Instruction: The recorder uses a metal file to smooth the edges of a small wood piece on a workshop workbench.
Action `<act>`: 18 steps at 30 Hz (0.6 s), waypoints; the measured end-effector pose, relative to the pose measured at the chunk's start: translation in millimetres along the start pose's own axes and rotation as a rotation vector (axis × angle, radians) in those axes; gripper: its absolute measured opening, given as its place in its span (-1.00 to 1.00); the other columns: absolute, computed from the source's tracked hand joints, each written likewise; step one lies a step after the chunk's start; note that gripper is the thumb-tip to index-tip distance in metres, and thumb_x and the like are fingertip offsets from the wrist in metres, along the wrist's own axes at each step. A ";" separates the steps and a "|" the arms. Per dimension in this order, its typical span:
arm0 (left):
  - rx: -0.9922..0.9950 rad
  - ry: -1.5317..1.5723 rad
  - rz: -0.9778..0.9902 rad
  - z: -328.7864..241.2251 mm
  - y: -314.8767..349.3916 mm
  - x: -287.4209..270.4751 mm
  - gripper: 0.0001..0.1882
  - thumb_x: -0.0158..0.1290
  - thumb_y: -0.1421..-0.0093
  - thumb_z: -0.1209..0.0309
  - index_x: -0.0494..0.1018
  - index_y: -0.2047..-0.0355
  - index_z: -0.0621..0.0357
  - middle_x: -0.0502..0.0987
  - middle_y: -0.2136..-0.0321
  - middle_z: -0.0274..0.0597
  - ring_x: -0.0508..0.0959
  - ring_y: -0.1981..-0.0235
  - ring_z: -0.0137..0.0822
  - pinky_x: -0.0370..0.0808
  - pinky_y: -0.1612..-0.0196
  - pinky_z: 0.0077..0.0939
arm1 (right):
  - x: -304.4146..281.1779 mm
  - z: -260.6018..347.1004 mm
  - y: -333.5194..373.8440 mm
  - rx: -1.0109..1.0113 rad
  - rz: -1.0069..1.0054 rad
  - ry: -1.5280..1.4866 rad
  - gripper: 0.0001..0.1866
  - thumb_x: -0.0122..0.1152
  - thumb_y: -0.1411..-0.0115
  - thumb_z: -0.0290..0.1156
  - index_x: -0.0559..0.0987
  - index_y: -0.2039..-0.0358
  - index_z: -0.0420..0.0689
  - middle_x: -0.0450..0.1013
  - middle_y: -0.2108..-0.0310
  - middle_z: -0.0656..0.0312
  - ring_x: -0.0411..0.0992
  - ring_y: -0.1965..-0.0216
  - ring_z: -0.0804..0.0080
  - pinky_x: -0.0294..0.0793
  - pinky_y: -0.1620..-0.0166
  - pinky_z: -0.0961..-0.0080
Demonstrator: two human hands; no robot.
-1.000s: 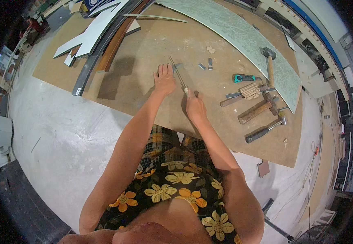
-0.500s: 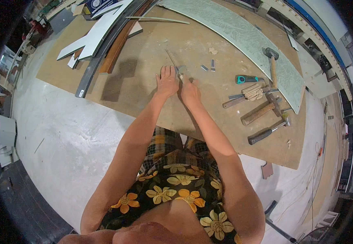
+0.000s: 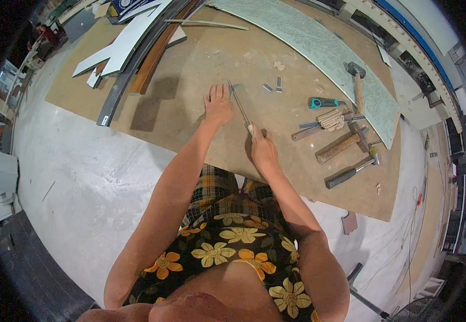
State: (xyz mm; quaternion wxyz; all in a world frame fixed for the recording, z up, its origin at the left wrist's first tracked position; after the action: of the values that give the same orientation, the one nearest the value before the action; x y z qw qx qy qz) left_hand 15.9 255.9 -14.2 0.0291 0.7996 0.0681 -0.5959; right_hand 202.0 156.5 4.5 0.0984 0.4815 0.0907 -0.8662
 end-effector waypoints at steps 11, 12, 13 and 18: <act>-0.023 0.066 0.048 -2.5 2.9 -4.3 -0.27 -0.10 -0.24 0.32 -0.12 -0.33 0.25 -0.12 -0.35 0.01 -0.22 -0.39 -0.02 -0.19 -0.33 0.16 | -9.1 12.3 -22.7 0.005 -0.009 -0.097 -0.50 0.03 -0.20 -0.51 0.33 -0.19 -0.07 0.35 0.16 -0.36 0.40 0.18 -0.28 0.42 0.10 0.10; -0.023 0.074 0.050 -2.9 3.3 -4.8 -0.27 -0.09 -0.23 0.32 -0.12 -0.33 0.25 -0.11 -0.35 0.01 -0.22 -0.39 -0.02 -0.19 -0.33 0.17 | -5.8 18.5 -37.8 -0.007 -0.007 -0.089 -0.50 0.02 -0.21 -0.50 0.33 -0.19 -0.07 0.34 0.15 -0.36 0.40 0.17 -0.28 0.42 0.09 0.09; -0.024 0.071 0.051 -3.3 3.6 -5.4 -0.27 -0.09 -0.23 0.32 -0.12 -0.33 0.25 -0.11 -0.35 0.01 -0.22 -0.39 -0.02 -0.19 -0.33 0.17 | -1.4 24.2 -52.9 -0.019 -0.004 -0.081 -0.51 0.01 -0.21 -0.49 0.33 -0.18 -0.07 0.33 0.13 -0.36 0.40 0.16 -0.28 0.42 0.08 0.07; -0.015 0.061 0.046 -5.9 2.4 -6.3 -0.25 -0.05 -0.19 0.32 -0.10 -0.32 0.25 -0.11 -0.34 0.01 -0.21 -0.39 -0.02 -0.18 -0.32 0.20 | 13.6 47.7 -113.0 0.040 0.020 -0.032 -0.54 -0.10 -0.26 -0.42 0.30 -0.19 -0.05 0.30 0.03 -0.36 0.40 0.10 -0.28 0.41 0.05 0.04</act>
State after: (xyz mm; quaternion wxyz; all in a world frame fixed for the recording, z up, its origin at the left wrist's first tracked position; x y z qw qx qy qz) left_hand 20.2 253.8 -6.5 0.0470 0.8186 0.0550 -0.5698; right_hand 126.9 252.3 24.8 0.0988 0.4703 0.0672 -0.8744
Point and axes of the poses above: each hand's wrist, its own y-axis away from the middle knuckle, its own x-axis out of the palm, z = x × y, the point moved 7 cm from there along -y, towards the middle knuckle
